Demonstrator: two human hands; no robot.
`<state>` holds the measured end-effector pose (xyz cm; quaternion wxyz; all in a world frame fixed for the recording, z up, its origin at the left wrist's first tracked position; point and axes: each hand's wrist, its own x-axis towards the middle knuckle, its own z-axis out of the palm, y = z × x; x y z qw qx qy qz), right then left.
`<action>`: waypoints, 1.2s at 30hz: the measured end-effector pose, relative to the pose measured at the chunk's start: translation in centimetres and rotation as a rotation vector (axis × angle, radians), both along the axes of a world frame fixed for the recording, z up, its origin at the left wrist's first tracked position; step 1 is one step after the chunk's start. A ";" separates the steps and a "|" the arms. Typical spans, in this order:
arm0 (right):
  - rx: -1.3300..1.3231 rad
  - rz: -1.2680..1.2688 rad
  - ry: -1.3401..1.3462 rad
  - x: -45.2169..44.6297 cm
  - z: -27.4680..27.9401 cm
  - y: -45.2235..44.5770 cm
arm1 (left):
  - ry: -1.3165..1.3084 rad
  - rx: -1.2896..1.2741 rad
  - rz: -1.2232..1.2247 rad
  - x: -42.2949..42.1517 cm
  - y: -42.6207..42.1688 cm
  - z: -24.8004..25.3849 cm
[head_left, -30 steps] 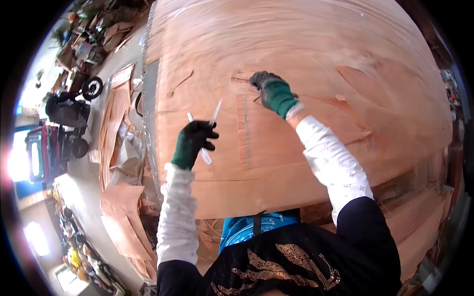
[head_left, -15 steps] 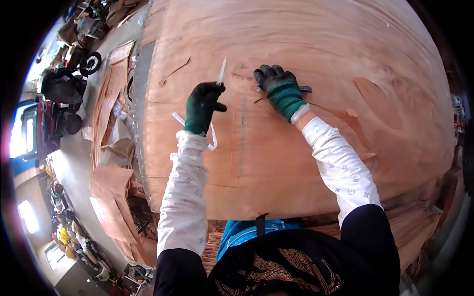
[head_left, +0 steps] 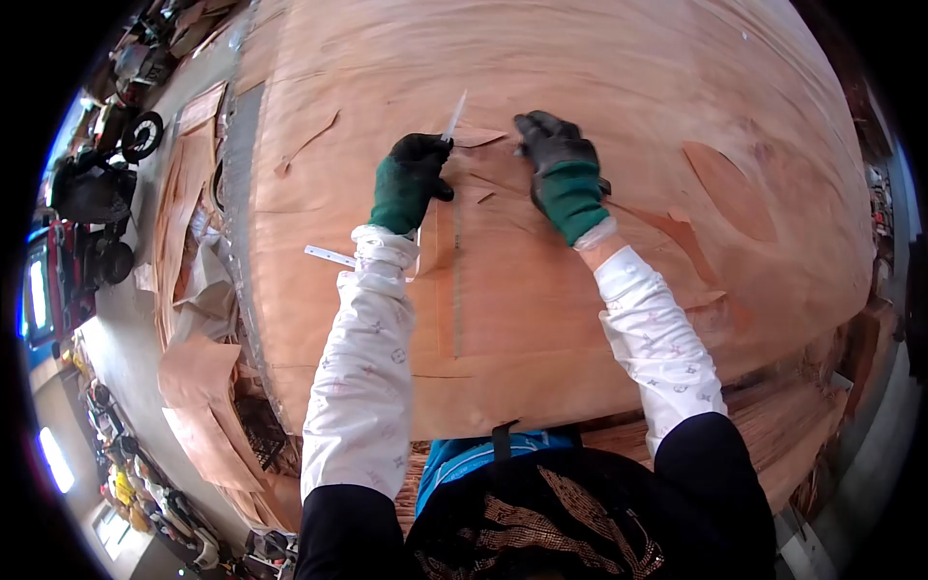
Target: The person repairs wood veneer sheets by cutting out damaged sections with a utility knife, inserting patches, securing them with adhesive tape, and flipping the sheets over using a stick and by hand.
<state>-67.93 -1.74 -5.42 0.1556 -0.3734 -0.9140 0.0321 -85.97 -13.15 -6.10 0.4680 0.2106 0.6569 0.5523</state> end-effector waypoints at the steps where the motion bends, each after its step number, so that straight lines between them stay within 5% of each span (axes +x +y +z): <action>1: -0.056 -0.044 0.017 0.8 -0.1 0.4 | -0.001 -0.001 -0.004 -0.2 0.0 -0.2; 4: -0.249 -0.153 0.075 2.1 -1.4 1.8 | -0.042 0.024 0.031 0.2 0.0 -0.1; 8: -0.054 0.062 0.001 1.0 -0.2 0.0 | -0.011 0.042 0.020 0.3 -0.1 0.0; 18: -0.025 0.067 -0.334 -0.7 -1.8 -0.3 | 0.019 0.043 -0.027 0.4 0.0 -0.1; 27: 0.068 0.180 -0.156 -0.3 -1.6 -1.3 | 0.071 0.048 -0.059 0.7 0.2 0.0; 36: 0.169 0.195 -0.315 -1.4 -2.1 -1.9 | -0.066 0.117 -0.008 -0.4 0.2 -0.1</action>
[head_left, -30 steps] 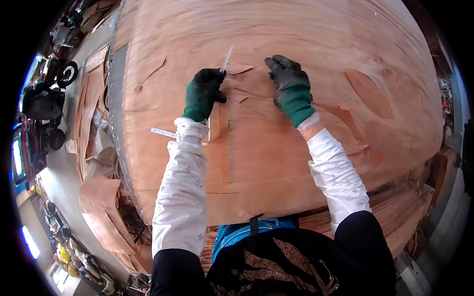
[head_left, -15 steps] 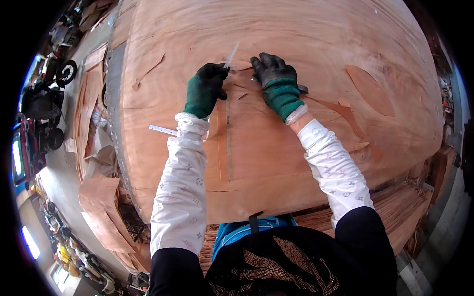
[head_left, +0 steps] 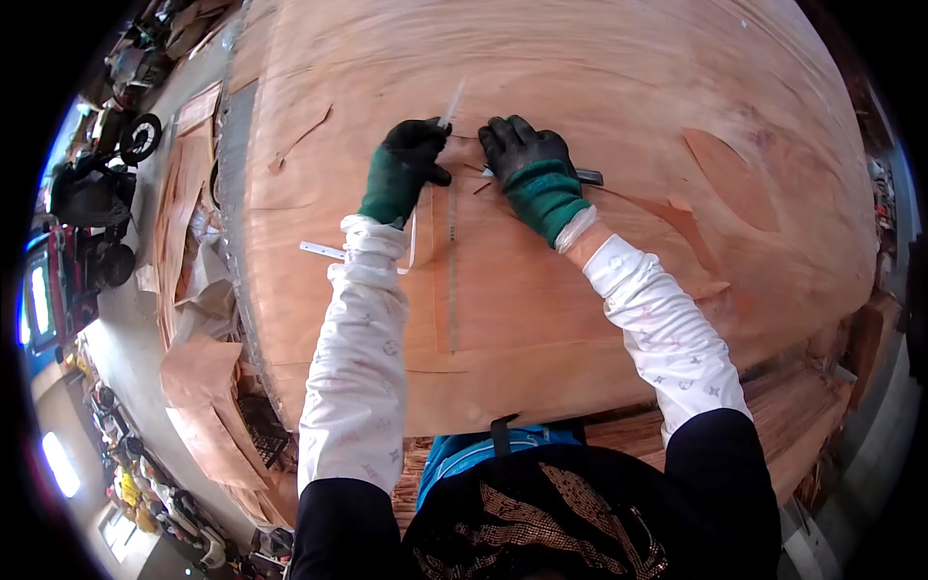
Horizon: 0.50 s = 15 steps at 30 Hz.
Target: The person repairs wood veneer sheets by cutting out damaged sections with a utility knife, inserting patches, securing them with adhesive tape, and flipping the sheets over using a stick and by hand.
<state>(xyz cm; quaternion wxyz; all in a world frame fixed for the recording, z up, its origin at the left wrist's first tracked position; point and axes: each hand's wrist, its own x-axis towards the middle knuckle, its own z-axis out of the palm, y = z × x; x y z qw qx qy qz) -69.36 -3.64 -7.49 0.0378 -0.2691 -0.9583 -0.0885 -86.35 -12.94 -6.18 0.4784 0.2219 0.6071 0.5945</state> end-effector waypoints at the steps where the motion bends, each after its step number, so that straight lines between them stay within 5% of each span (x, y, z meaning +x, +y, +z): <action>1: 0.020 0.016 0.024 0.0 -0.1 0.0 | -0.003 -0.008 0.032 -0.4 -0.1 0.4; 5: 0.103 0.062 0.099 0.1 -1.2 0.2 | 0.054 -0.247 0.049 -1.1 -1.2 3.6; 15: 0.130 0.065 0.116 0.0 -0.5 0.2 | -0.009 -0.262 -0.103 1.0 0.5 0.5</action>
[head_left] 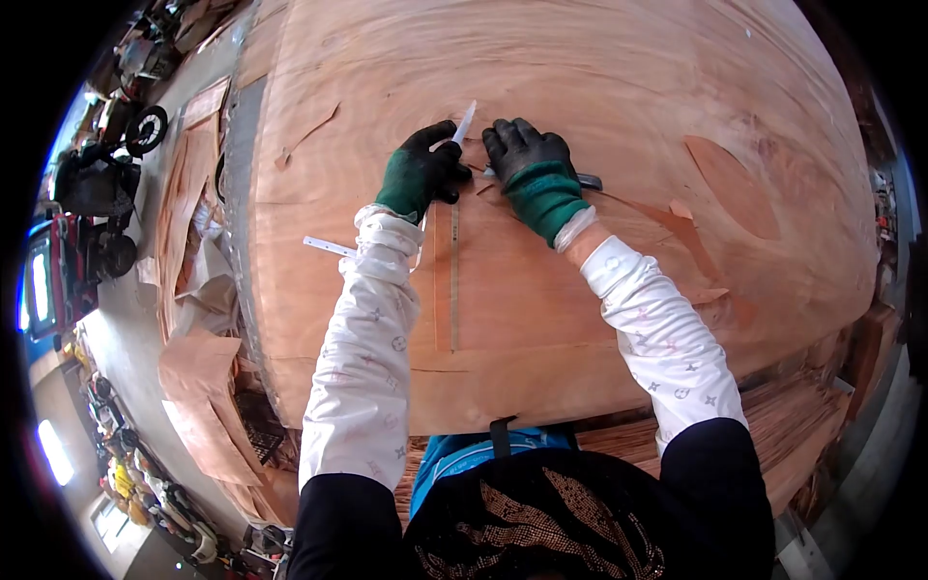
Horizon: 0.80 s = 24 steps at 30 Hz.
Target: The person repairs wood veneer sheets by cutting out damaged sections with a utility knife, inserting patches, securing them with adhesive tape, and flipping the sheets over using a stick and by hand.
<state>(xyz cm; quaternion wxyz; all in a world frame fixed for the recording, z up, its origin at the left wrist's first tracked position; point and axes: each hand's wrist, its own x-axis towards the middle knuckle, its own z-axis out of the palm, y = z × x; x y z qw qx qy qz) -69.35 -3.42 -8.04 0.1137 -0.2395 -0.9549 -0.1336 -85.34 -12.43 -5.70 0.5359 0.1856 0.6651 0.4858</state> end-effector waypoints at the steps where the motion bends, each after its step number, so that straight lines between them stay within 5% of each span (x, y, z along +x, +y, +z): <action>1: -0.068 -0.020 -0.047 0.0 0.0 0.1 | 0.008 0.000 -0.016 0.0 -0.1 -0.1; 6: -0.329 -0.104 -0.137 -0.6 2.1 0.6 | 0.035 -0.031 -0.068 -0.1 -0.2 1.0; 16: -0.325 0.179 -0.323 -2.4 2.4 1.7 | -0.026 0.010 -0.065 0.2 -1.5 1.6; 23: -0.130 0.215 -0.250 -2.5 0.2 1.5 | 0.889 -0.264 -0.292 -5.4 -7.1 1.9; 24: -0.136 0.208 -0.258 -2.6 0.5 1.4 | 0.557 -0.317 -0.168 -5.9 -7.2 4.8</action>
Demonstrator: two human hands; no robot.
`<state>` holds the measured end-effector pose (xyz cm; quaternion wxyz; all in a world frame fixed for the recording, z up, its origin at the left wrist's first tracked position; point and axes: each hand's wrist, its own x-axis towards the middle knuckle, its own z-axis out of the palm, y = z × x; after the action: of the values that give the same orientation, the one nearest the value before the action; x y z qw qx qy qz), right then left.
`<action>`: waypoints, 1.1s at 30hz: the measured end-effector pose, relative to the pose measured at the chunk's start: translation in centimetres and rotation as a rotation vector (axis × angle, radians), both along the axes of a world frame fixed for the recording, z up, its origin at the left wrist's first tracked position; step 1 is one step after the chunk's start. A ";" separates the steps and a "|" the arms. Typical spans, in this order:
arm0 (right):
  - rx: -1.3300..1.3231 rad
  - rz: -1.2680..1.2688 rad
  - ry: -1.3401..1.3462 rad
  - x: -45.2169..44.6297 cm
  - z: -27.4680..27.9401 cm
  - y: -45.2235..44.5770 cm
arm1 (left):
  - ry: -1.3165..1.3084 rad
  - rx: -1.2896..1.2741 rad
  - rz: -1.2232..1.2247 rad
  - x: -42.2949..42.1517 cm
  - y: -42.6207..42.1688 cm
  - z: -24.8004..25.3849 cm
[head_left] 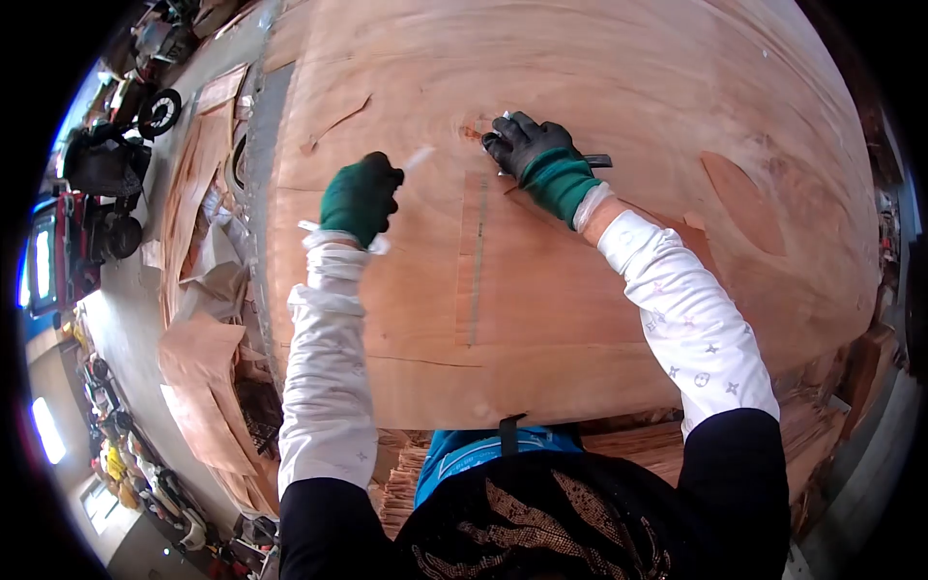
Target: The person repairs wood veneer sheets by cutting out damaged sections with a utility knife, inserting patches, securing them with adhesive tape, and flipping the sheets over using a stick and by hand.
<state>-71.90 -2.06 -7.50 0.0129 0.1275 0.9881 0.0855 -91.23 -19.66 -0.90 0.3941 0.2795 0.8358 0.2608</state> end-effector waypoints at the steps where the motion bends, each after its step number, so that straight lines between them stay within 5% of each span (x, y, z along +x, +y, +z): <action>1: -0.004 -0.005 -0.009 0.0 0.3 -0.1 | -0.145 0.089 0.027 -0.5 -0.2 0.5; 5: -0.108 -0.069 -0.170 -0.4 2.4 -0.3 | -0.564 0.327 0.068 1.0 1.8 -0.4; 8: -0.162 -0.067 0.126 0.2 0.2 0.2 | -0.547 0.396 0.117 2.3 4.1 -4.3; 14: -0.108 -0.162 -0.331 -3.5 2.3 -2.3 | -0.535 0.364 0.193 3.1 4.7 -5.2; 18: -0.018 -0.175 -0.168 -3.6 0.4 -3.2 | -0.496 0.382 0.247 4.5 4.0 -3.4; 21: -0.020 -0.166 0.098 -3.4 -1.1 -3.3 | -0.170 0.202 -0.070 1.0 1.5 -3.9; 24: -0.050 -0.224 -0.015 -3.9 0.1 -3.8 | 0.205 -0.020 -0.059 -8.0 -0.3 -3.7; 28: -0.104 -0.326 -0.110 -5.6 -1.1 -4.2 | -0.263 0.342 -0.082 -8.0 -3.6 3.5; 33: -0.298 -0.321 -0.155 -3.4 3.8 -3.6 | -0.300 0.443 -0.223 2.7 -2.9 4.0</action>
<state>-75.28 -5.62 -3.72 0.1211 0.2728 0.9528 -0.0549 -88.51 -22.58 3.10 0.4687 0.4072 0.6550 0.4307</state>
